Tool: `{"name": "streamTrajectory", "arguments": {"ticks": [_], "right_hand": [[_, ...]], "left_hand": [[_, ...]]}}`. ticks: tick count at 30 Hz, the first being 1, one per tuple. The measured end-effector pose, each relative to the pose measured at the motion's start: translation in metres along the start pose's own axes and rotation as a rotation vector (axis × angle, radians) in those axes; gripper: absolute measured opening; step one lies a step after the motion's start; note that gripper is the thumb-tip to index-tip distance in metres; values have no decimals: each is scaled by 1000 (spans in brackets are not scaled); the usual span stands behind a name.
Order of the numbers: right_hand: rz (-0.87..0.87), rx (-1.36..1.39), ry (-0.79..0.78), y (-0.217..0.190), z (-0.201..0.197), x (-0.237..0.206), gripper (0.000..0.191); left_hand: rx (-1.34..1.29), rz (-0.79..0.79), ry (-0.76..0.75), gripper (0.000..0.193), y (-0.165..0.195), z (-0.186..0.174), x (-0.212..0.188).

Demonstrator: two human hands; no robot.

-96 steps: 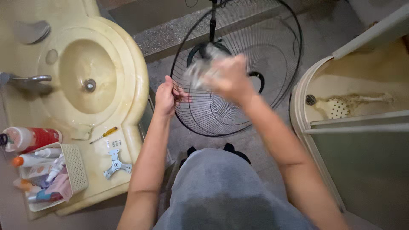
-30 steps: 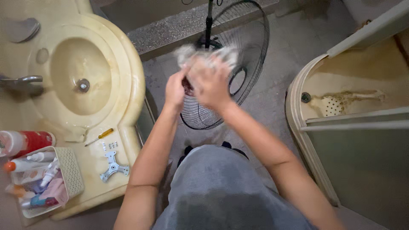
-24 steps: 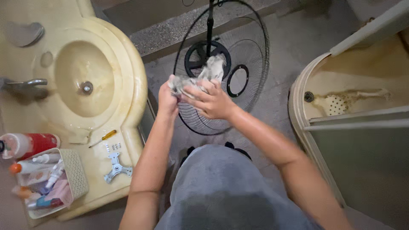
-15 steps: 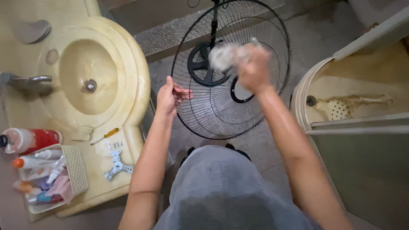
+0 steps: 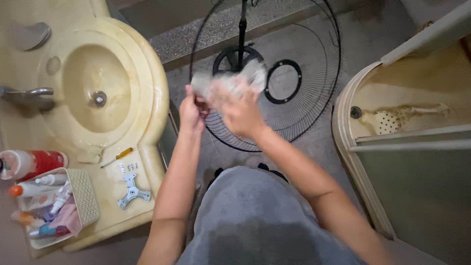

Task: The person kneels in a bathroom and uses a screwdriver to unscrew the motor housing of a standing fan, then removes the round front grille, wipes the grille and blades with a cloth, and reattaches the grille to the fan.

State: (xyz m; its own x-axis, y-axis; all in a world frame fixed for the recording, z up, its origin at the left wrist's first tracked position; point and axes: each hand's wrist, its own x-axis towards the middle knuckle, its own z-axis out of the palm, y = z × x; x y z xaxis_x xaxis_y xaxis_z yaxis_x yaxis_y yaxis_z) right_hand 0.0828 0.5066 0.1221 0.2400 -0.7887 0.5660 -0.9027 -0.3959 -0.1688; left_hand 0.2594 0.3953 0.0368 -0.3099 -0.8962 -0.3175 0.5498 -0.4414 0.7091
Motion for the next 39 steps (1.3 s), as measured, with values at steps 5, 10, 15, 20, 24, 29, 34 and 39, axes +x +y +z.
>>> {"name": "streamTrajectory", "arguments": {"ticks": [5, 10, 15, 20, 24, 29, 34, 39], "right_hand": [[-558, -17, -148, -1, -24, -21, 43], [-369, 115, 46, 70, -48, 8, 9], [317, -299, 386, 139, -87, 13, 64], [378, -394, 281, 127, -70, 17, 67], [356, -181, 43, 51, -31, 15, 55], [-54, -139, 42, -10, -21, -14, 52], [-293, 89, -62, 20, -45, -17, 47], [141, 398, 264, 52, -89, 19, 45]], "left_hand": [[26, -13, 30, 56, 15, -20, 8], [96, -39, -11, 59, 26, -27, 6], [64, -86, -70, 60, 25, -23, -7], [131, -122, -21, 60, 7, -3, -8], [100, -159, 49, 58, -6, 0, 5], [59, -167, 84, 58, -15, -31, 21], [178, -188, 16, 57, -18, -36, 13], [499, -96, -80, 68, 4, 10, -8]]}}
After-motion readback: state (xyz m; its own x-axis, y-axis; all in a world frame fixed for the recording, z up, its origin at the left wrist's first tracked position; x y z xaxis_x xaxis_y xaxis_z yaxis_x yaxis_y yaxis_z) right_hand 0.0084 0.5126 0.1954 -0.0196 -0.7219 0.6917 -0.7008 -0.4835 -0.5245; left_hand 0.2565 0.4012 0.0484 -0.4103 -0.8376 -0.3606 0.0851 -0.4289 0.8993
